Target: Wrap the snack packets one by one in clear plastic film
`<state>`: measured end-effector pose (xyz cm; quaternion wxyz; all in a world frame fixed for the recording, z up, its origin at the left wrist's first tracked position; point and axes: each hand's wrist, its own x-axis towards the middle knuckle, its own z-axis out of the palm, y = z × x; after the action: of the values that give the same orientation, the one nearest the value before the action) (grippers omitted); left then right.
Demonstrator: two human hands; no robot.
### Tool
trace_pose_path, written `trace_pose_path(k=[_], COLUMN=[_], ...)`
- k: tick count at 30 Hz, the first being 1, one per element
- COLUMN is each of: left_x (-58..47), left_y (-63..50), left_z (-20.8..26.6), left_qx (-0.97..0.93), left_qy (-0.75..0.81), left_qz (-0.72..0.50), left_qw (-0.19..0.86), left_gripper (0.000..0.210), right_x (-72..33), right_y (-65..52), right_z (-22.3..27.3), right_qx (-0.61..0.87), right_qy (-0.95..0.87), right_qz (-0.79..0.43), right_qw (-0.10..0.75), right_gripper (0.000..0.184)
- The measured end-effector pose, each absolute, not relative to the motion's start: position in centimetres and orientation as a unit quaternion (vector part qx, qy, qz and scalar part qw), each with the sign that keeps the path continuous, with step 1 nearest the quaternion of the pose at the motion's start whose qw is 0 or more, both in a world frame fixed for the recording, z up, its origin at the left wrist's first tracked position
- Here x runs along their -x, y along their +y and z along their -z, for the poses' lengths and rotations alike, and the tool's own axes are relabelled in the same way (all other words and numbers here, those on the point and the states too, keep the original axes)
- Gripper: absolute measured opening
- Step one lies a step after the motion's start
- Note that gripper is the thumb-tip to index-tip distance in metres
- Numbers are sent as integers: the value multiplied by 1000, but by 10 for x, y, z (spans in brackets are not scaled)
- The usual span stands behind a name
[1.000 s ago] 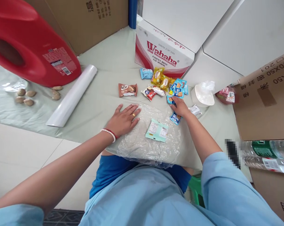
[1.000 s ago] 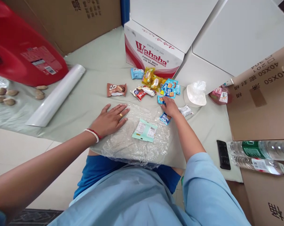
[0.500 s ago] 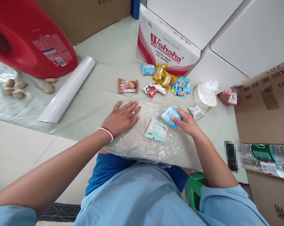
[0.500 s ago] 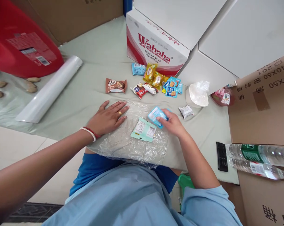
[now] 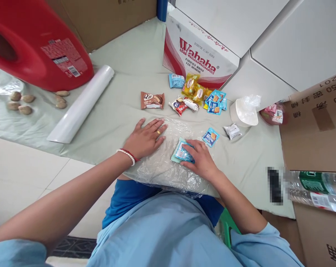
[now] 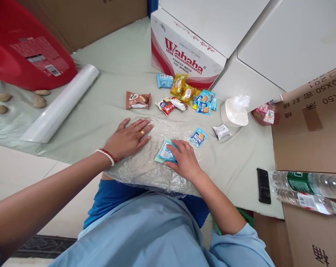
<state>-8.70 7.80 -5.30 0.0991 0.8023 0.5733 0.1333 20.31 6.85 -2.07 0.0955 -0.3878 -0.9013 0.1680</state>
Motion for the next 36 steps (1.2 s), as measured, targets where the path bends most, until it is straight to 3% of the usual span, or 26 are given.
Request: trace_pose_path(k=[9,16,19,24,28,31,34,36], left_x=[88,87,88,89,89,89,89,90], left_y=[79,79,79,80,79,79,79,80], left_z=[56,54,54,55,55,56,59,60], left_qx=[-800,-798,-799,-800,-802,-803,-801,-802], left_qy=[572,575,574,573,572,569,568,568], left_qz=[-149,-148,-144,-143,-141,-145,-157,-159], left_qw=[103,107,105,106,101,99,100,98], left_gripper=[60,60,60,59,61,62,62,62], right_x=[-247,-290,-297,-334,-373,-392,-403,-408], right_y=[116,195,201,196,157,108,67,52], right_z=[9,1,-2,-18,-20,-11,1,9], right_qx=[459,382,405,503,608,639,608,588], right_qy=[-868,-915,-908,-861,-793,-768,-793,-804], right_qz=[-108,-131,-95,-75,-2,41,-33,-90], right_qw=[157,-27,-55,-16,43,11,-14,23], right_gripper=[46,67,60,31,32,32,36,45])
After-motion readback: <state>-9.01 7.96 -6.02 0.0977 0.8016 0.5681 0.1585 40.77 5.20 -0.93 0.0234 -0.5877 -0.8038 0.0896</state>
